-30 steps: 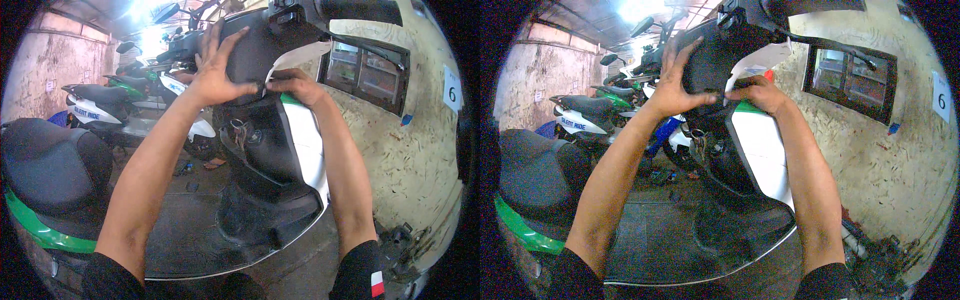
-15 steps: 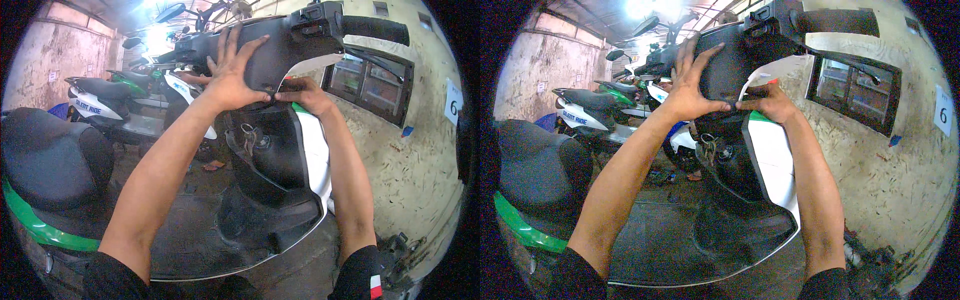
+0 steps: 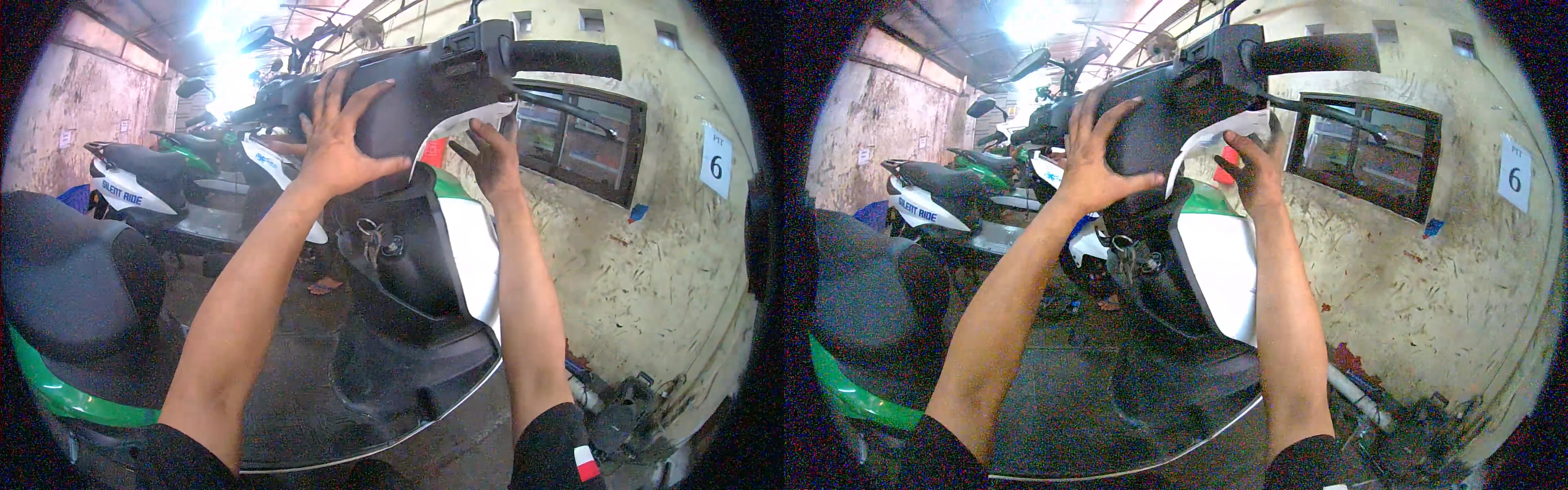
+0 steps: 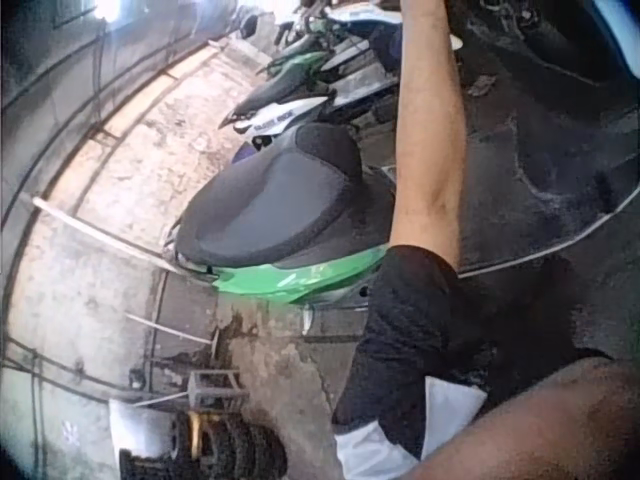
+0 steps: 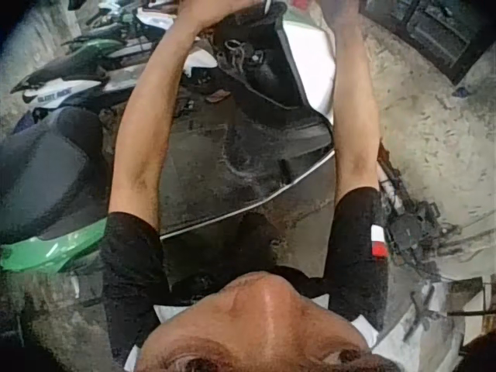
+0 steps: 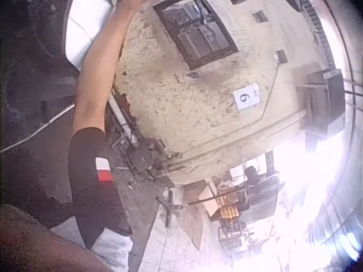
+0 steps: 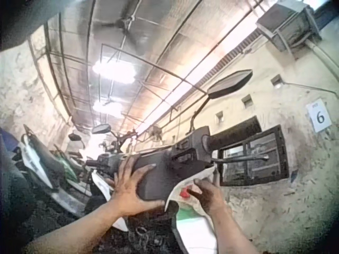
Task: The person removes the front headlight and handle fairing of a motorcycle by hand and then uses a screwdriver to loosen screws on the dashboard area.
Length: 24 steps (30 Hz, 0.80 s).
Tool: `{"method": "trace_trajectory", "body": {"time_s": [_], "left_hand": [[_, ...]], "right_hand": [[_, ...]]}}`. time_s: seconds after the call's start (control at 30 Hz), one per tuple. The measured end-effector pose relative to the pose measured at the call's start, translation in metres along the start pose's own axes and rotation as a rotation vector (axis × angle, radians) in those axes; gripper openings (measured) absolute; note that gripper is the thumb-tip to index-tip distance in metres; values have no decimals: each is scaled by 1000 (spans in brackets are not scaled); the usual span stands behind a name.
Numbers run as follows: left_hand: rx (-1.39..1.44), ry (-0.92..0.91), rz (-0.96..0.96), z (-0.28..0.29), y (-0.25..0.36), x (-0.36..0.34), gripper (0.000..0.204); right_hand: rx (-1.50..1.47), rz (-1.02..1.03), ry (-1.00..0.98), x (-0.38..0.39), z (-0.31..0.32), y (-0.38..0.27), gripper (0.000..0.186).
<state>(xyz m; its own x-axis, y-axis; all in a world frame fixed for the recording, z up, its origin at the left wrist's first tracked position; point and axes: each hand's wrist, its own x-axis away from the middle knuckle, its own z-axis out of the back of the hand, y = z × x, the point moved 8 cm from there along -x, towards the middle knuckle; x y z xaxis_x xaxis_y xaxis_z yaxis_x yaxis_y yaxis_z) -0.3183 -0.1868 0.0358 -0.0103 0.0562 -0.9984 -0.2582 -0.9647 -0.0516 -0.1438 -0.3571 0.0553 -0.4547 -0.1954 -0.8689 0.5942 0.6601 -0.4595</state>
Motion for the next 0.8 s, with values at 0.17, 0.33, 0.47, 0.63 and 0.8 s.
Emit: {"method": "trace_trajectory", "body": {"time_s": [0.17, 0.33, 0.47, 0.63, 0.8], "left_hand": [[-190, 118, -56, -2, 27, -35, 94], [-101, 105, -187, -13, 42, -51, 82], [-149, 144, -178, -14, 38, -55, 83], [-108, 65, -180, -14, 32, -58, 81], [-191, 83, -247, -11, 30, -51, 88]], "right_hand": [[-42, -20, -75, -4, 3, 4, 77], [17, 44, -28, -2, -4, -7, 72], [124, 150, -6, 1, -5, -24, 68], [290, 271, -64, 2, -12, -25, 63], [-80, 84, -34, -6, 5, -13, 69]]}}
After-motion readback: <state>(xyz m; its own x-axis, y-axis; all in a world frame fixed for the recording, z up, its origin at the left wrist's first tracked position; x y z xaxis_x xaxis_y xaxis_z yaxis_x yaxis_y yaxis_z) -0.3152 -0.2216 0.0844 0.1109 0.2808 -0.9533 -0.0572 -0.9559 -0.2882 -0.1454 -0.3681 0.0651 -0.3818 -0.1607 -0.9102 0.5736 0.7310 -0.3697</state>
